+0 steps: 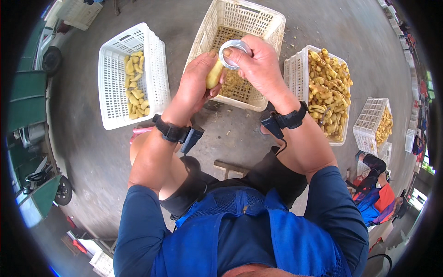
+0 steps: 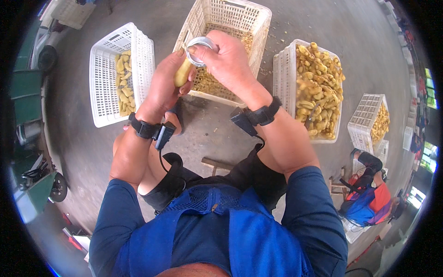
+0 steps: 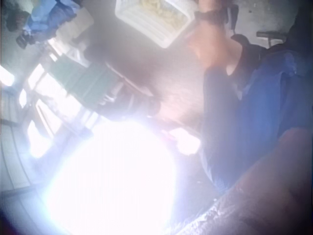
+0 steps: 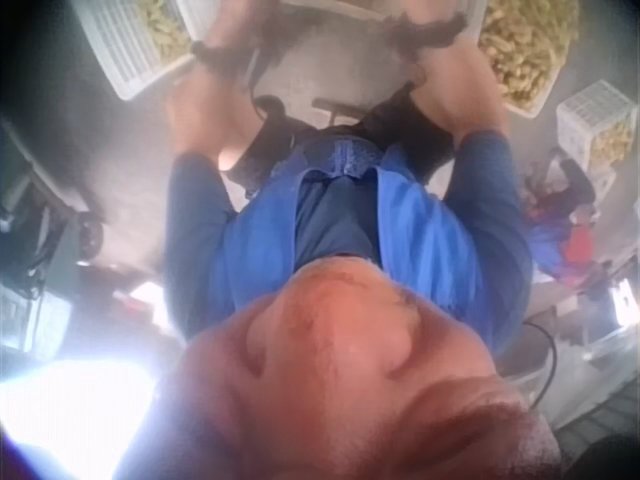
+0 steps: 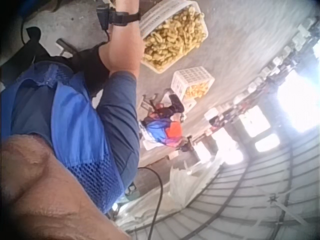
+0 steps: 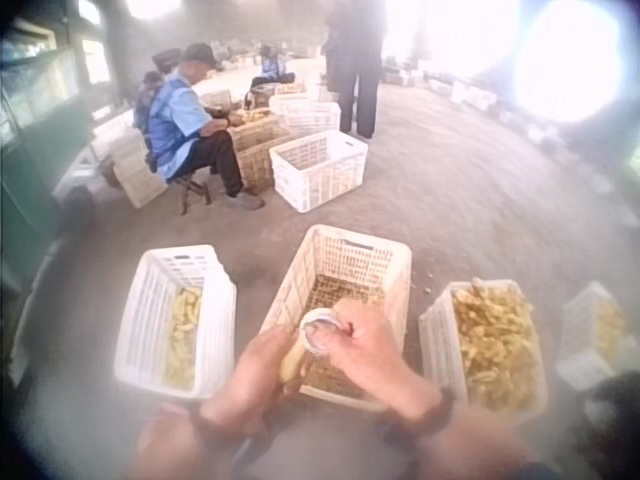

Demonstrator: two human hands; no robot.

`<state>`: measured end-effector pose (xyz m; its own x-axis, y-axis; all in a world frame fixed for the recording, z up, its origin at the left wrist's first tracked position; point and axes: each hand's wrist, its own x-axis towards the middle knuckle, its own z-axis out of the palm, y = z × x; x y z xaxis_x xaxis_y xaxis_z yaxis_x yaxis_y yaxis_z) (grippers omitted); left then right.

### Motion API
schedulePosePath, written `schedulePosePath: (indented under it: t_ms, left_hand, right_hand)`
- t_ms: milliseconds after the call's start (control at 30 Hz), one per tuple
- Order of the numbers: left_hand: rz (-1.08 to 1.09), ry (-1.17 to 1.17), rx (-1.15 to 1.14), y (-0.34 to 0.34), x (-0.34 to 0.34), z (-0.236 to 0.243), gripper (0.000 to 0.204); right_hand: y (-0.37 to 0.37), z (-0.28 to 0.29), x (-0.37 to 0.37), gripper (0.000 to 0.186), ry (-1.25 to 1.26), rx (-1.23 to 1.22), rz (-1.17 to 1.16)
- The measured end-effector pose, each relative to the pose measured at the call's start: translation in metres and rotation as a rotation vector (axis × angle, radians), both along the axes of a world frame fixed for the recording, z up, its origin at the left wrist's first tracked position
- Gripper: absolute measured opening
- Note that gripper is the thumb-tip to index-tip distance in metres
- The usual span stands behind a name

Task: The person peels ginger by hand using a metal peeling ring, placing the peeled pieces and skin into crates.

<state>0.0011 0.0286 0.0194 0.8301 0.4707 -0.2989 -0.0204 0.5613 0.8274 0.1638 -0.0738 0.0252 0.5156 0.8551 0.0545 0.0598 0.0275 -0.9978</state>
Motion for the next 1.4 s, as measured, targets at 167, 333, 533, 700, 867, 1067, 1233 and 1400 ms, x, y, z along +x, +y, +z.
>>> schedulePosePath:
  t_ms: [167,333,533,700,867,1067,1233,1400]
  left_hand:
    - [-0.015,0.061,0.051,-0.004,-0.001,-0.001,0.029]
    - [-0.026,0.081,0.056,-0.001,-0.005,0.005,0.037]
    - [0.064,0.005,-0.026,0.001,-0.001,-0.003,0.035]
    - [0.049,-0.002,-0.029,0.007,-0.002,-0.009,0.037]
    - [0.068,-0.024,0.019,0.007,-0.002,-0.012,0.035]
    - [-0.063,-0.046,0.002,0.005,-0.006,0.001,0.037]
    - [0.026,0.031,-0.069,0.006,-0.002,-0.002,0.038]
    - [0.058,0.010,-0.050,0.009,-0.007,-0.011,0.037]
  right_hand:
    - [0.010,-0.016,0.017,0.020,-0.559,0.060,-0.242]
    - [-0.003,0.012,0.024,0.017,-0.162,0.038,-0.231]
    - [-0.002,0.003,-0.001,0.022,-0.058,0.007,-0.077]
    - [-0.005,0.000,-0.018,0.024,0.027,-0.021,0.140]
    - [-0.002,-0.005,-0.007,0.022,0.054,-0.021,0.172]
    - [0.004,-0.010,0.034,0.018,-0.183,0.018,-0.187]
    - [-0.004,0.003,0.002,0.024,-0.030,0.023,-0.030]
    - [-0.006,0.004,-0.019,0.028,0.067,-0.017,0.116]
